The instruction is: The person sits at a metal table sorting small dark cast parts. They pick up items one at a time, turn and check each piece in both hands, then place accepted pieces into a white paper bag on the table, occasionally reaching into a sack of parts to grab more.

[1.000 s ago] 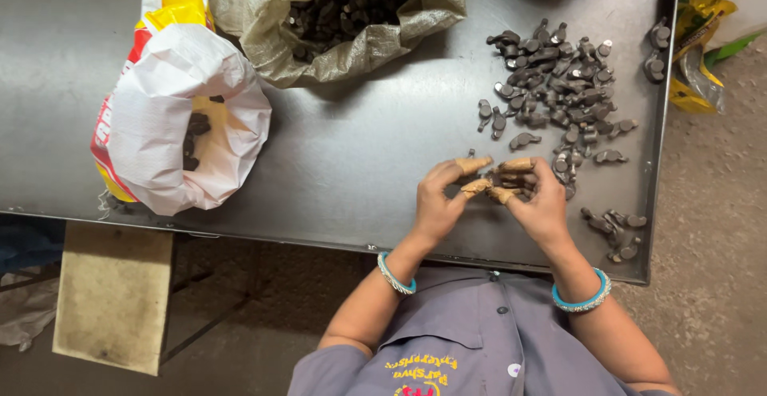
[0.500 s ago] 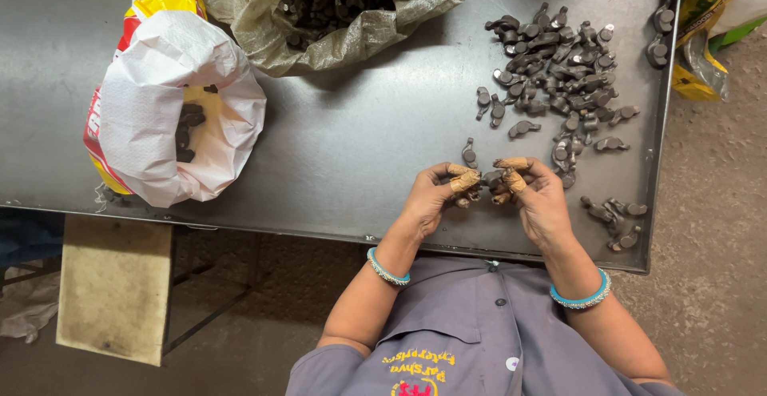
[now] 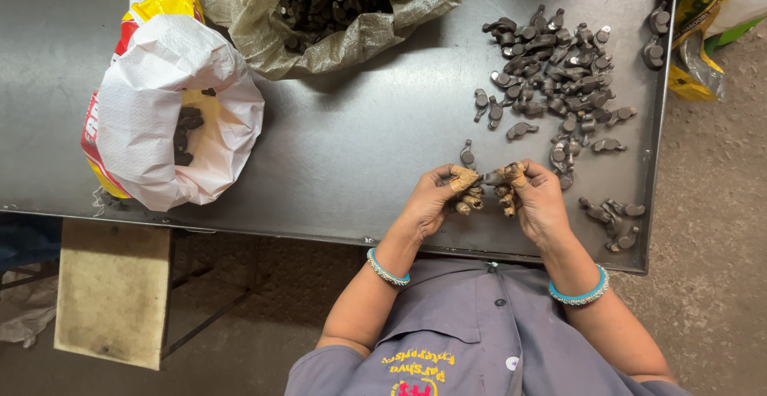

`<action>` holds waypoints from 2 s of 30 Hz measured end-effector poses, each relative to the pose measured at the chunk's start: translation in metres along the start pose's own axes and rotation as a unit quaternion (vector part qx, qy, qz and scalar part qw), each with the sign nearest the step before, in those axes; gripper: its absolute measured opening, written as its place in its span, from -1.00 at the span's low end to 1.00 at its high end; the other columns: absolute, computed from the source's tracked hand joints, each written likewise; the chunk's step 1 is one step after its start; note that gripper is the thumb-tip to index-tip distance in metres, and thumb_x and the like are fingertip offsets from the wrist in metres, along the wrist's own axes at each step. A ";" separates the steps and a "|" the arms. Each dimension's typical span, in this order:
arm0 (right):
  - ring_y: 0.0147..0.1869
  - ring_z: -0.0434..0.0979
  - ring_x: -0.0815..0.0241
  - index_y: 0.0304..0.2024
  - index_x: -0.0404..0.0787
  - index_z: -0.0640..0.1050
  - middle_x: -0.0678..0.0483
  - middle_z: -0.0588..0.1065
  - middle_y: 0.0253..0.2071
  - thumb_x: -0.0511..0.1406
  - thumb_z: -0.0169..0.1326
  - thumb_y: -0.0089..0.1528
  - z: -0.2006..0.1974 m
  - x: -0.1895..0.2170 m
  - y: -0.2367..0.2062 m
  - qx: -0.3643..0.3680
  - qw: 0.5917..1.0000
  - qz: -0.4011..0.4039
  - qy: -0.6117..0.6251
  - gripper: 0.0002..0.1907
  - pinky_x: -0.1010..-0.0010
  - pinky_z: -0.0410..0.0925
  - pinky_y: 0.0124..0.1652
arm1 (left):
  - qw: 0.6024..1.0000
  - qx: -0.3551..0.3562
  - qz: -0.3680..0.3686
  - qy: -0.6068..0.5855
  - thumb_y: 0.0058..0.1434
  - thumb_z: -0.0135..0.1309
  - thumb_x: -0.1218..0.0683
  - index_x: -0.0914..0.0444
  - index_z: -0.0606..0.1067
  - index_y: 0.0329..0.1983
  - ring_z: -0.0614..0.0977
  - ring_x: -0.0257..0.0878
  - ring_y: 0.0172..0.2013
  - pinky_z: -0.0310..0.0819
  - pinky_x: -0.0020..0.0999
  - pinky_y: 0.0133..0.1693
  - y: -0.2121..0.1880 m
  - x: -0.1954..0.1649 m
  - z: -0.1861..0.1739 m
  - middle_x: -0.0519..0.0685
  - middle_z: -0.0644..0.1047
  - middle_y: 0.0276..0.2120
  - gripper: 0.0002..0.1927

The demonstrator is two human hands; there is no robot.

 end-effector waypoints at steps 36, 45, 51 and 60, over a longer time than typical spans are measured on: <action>-0.02 0.59 0.29 0.12 -0.44 0.53 0.02 0.58 -0.01 -0.50 0.07 0.32 0.021 0.016 -0.010 0.032 0.971 -0.135 -0.197 -0.70 0.44 0.52 -0.05 | 0.983 -0.031 0.176 0.051 0.21 0.28 0.29 0.41 0.57 -0.12 0.69 -0.23 -0.25 0.64 -0.37 -0.27 -0.006 -0.008 0.005 0.08 0.65 -0.25 -0.81; 0.00 0.58 0.31 0.17 -0.39 0.50 0.01 0.56 0.06 -0.48 0.02 0.35 0.032 0.021 0.001 -0.002 0.975 -0.125 -0.184 -0.68 0.47 0.50 -0.04 | 0.959 -0.147 0.142 -0.198 0.23 0.13 0.34 0.44 0.52 -0.08 0.72 -0.08 -0.23 0.67 -0.32 -0.27 -0.004 -0.032 -0.015 0.17 0.62 -0.18 -0.81; -0.01 0.58 0.13 0.07 -0.27 0.57 -0.02 0.54 -0.01 -0.34 0.31 0.14 0.061 0.047 -0.004 -0.019 0.842 -0.210 -0.496 -0.56 0.39 0.48 -0.06 | 0.848 -0.223 0.420 -0.234 0.38 0.07 0.27 0.42 0.46 0.08 0.63 -0.15 -0.21 0.62 -0.33 -0.22 -0.063 -0.158 -0.115 0.18 0.55 -0.08 -0.77; -0.06 0.44 -0.12 0.06 -0.24 0.53 -0.07 0.48 -0.16 -0.24 0.41 0.01 0.103 0.035 0.006 -0.033 0.692 -0.307 -0.653 -0.40 0.14 0.34 -0.04 | 0.833 -0.193 0.496 -0.151 0.31 0.15 0.19 0.36 0.48 0.15 0.66 -0.13 0.00 0.63 -0.33 0.01 -0.067 -0.155 -0.100 0.10 0.58 0.05 -0.65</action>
Point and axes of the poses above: each hand's wrist, its own y-axis towards the middle knuckle, its own z-axis out of the palm, x = y × z, the point moved 2 cm from there along y, towards the middle knuckle
